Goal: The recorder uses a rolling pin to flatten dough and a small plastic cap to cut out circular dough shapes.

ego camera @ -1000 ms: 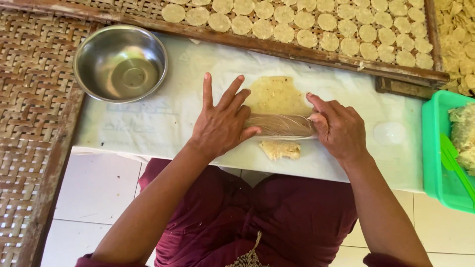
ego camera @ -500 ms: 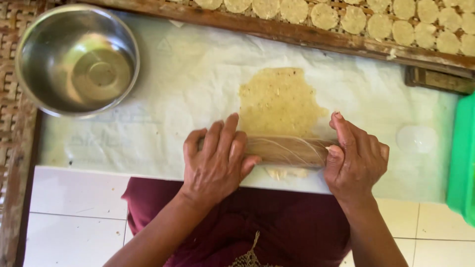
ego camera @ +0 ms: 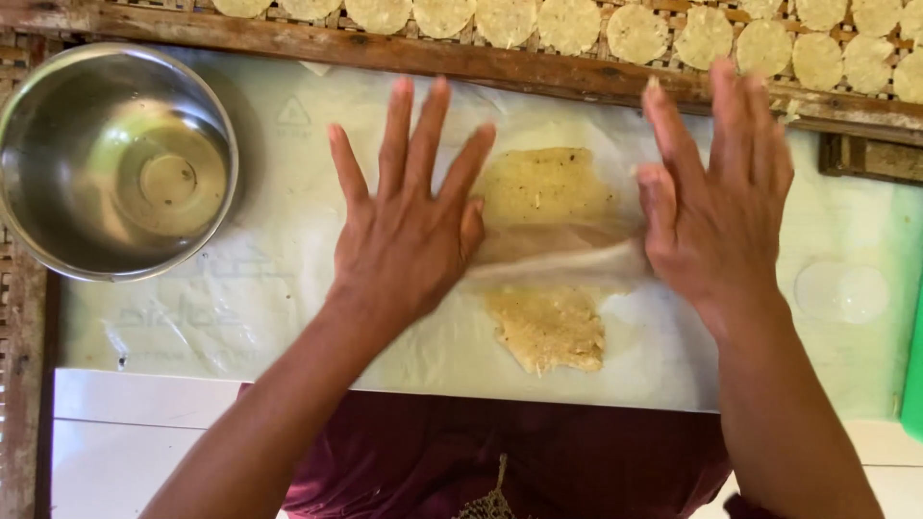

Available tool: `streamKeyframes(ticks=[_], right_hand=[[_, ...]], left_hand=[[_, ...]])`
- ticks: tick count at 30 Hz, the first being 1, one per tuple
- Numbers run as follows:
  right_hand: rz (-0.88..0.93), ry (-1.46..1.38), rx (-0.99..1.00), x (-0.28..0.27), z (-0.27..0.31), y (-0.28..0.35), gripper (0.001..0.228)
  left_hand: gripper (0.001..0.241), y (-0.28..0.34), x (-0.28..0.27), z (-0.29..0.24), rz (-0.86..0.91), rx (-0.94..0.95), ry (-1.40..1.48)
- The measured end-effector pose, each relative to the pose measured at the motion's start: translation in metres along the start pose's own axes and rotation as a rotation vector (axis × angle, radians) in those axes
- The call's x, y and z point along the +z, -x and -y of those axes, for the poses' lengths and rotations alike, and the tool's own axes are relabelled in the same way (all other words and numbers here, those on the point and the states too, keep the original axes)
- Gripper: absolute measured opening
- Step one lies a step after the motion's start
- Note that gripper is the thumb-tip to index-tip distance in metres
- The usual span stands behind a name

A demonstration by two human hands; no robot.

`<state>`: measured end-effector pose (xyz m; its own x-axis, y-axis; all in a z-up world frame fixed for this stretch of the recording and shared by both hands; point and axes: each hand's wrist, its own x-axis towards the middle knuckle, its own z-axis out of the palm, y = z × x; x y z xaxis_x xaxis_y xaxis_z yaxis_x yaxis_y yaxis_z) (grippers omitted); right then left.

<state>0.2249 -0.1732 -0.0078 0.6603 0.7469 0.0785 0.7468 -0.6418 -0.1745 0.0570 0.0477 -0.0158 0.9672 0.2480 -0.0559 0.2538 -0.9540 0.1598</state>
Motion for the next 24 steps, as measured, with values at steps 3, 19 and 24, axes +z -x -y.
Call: streamKeyframes(ticks=[3,19,24], right_hand=[[0.074,-0.014,0.106,0.001,-0.006,-0.031,0.083],[0.206,0.043,0.042,-0.001,0.004,0.005,0.079],[0.111,0.051,0.004,0.000,0.016,0.038,0.078]], left_hand=[[0.078,-0.031,-0.020,0.003,-0.005,-0.045,0.023],[0.069,-0.002,0.005,-0.002,0.001,-0.046,-0.005],[0.068,0.029,0.000,-0.017,0.008,-0.066,-0.055]])
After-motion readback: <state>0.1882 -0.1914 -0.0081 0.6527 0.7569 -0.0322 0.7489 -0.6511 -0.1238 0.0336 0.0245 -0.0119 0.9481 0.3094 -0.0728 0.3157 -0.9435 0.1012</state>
